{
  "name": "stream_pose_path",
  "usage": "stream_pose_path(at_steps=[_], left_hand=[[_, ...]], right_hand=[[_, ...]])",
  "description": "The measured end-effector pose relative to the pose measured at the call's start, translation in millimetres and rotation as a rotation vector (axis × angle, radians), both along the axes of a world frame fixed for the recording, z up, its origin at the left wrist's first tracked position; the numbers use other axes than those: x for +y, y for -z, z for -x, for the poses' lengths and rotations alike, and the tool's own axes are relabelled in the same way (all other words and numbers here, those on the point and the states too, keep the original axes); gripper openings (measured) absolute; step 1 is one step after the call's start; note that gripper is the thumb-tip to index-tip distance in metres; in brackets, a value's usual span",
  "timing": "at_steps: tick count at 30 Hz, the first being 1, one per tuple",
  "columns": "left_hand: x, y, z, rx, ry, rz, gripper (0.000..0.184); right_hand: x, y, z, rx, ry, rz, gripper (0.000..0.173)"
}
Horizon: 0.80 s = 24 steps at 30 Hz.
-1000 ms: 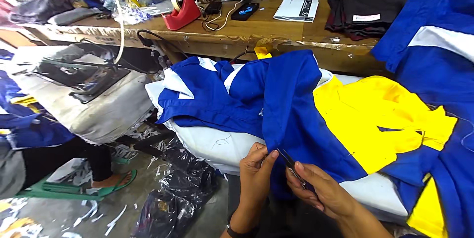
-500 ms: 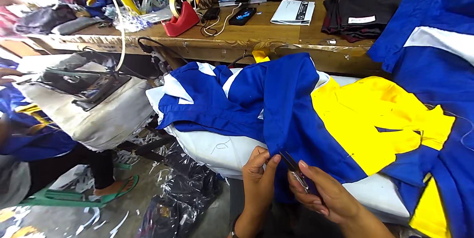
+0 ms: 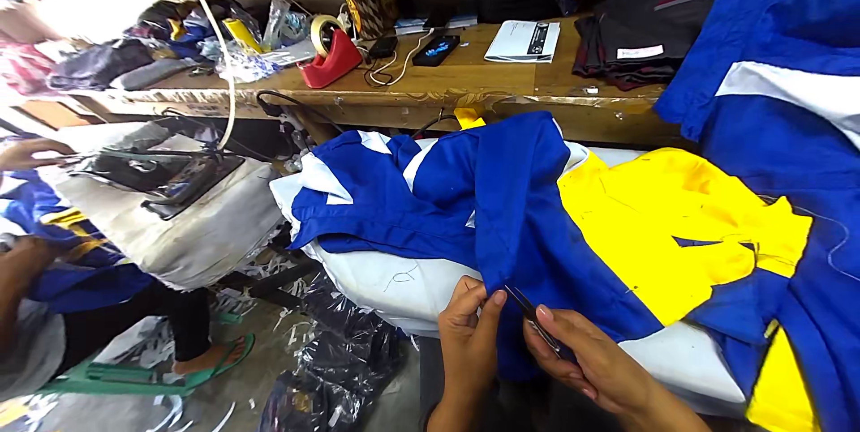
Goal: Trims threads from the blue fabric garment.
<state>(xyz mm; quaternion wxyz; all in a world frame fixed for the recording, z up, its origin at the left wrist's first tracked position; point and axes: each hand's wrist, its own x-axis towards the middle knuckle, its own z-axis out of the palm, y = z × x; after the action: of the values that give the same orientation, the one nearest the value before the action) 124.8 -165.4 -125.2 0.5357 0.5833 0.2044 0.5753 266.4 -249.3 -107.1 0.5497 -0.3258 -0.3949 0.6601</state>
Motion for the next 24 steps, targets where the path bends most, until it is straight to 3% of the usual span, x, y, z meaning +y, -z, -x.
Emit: stream_pose_path(at_steps=[16, 19, 22, 24], left_hand=[[-2.0, 2.3, -10.0, 0.023, -0.085, -0.031, 0.012], [-0.4, 7.2, -12.8, 0.026, -0.104, -0.061, 0.011], [-1.2, 8.1, -13.6, 0.000, -0.048, -0.011, 0.013], [-3.6, 6.4, -11.8, -0.007, -0.013, 0.031, 0.014]], right_hand=[[2.5, 0.4, 0.2, 0.004, 0.056, 0.043, 0.044], [1.5, 1.9, 3.5, 0.142, 0.045, 0.115, 0.044], [5.1, 5.6, -3.5, 0.464, -0.170, 0.183, 0.045], [5.0, 7.8, -0.9, 0.321, -0.065, 0.108, 0.044]])
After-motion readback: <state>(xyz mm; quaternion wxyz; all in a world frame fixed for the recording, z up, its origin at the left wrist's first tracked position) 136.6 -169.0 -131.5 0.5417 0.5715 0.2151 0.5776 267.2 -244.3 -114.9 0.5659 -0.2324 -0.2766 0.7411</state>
